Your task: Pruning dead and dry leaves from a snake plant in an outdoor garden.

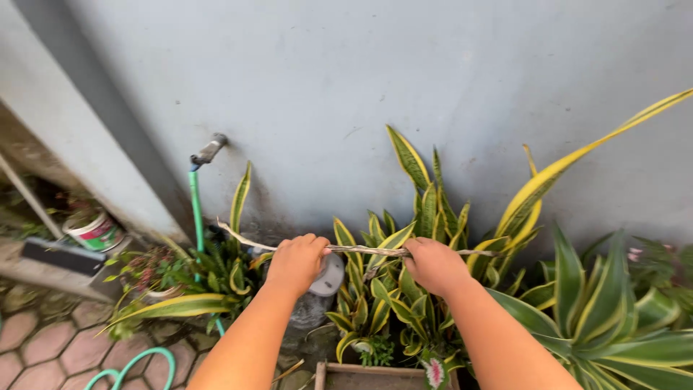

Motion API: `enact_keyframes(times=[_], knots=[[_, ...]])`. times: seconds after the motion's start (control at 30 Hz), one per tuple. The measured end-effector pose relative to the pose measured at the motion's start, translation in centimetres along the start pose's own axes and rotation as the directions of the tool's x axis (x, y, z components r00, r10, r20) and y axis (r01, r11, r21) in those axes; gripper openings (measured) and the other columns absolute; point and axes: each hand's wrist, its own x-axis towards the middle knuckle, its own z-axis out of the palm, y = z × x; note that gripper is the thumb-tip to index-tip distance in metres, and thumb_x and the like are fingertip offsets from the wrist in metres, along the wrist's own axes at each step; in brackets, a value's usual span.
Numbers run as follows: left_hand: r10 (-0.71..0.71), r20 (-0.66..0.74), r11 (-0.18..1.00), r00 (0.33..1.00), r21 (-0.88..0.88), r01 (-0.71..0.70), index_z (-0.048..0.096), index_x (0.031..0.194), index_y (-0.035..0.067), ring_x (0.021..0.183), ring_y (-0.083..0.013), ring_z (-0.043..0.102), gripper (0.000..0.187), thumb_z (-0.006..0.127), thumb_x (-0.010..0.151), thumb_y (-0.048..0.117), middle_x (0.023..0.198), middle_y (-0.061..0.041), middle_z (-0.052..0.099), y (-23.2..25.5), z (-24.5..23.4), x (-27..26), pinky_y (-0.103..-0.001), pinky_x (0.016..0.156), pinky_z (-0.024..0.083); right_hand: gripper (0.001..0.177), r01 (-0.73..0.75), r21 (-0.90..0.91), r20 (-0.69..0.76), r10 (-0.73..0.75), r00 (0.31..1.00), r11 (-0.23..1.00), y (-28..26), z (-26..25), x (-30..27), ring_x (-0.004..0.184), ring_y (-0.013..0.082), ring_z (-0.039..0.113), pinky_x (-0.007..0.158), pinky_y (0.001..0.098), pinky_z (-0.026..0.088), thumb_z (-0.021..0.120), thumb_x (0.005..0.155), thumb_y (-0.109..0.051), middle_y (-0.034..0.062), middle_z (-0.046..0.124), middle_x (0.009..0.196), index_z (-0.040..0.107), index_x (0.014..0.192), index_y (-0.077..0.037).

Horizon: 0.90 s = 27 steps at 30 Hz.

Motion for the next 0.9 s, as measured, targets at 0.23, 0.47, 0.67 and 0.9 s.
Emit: enact_keyframes(times=[0.23,0.47,0.67,0.9], knots=[[-0.079,0.058,0.997,0.995,0.004,0.079,0.063,0.116,0.027,0.103,-0.0253,0.069,0.031,0.039,0.110,0.046,0.099,0.001,0.063,-2.1,-0.6,-3.7,-0.044,0.091,0.053,0.038,0.078,0.047,0.039,-0.080,0.996,0.996,-3.3,-0.1,0.6,0.120,0.0265,0.071,0.102,0.0398,0.059,0.054,0.106,-0.031,0.0117,0.069,0.125,0.063,0.136,-0.011],[-0.175,0.029,0.984,0.984,0.044,0.174,0.063,0.116,0.028,0.100,-0.0272,0.072,0.028,0.042,0.108,0.046,0.096,-0.002,0.065,-4.1,-1.1,-9.5,-0.045,0.088,0.056,0.044,0.173,0.066,0.124,-0.180,0.976,0.983,-7.6,0.3,1.1,0.121,0.0306,0.070,0.102,0.0446,0.060,0.050,0.106,-0.035,0.0160,0.068,0.128,0.061,0.138,-0.007],[-0.343,-0.003,0.937,0.939,-0.066,0.342,0.066,0.115,0.024,0.096,-0.0291,0.070,0.029,0.046,0.105,0.043,0.097,-0.002,0.070,-5.8,-3.9,-15.0,-0.046,0.088,0.053,0.032,0.259,0.031,-0.006,-0.259,0.966,0.965,-12.3,4.8,2.6,0.107,0.0330,0.068,0.092,0.0476,0.057,0.055,0.102,-0.032,0.0123,0.069,0.114,0.062,0.123,-0.009],[-0.511,0.023,0.845,0.859,-0.169,0.507,0.068,0.111,0.023,0.096,-0.0299,0.070,0.025,0.052,0.100,0.038,0.103,0.000,0.075,-9.5,-4.4,-25.4,-0.046,0.087,0.049,0.021,0.356,0.026,-0.222,-0.342,0.913,0.934,-20.0,13.1,3.0,0.088,0.0384,0.070,0.078,0.0505,0.055,0.065,0.088,-0.034,0.0063,0.076,0.095,0.065,0.100,-0.016]])
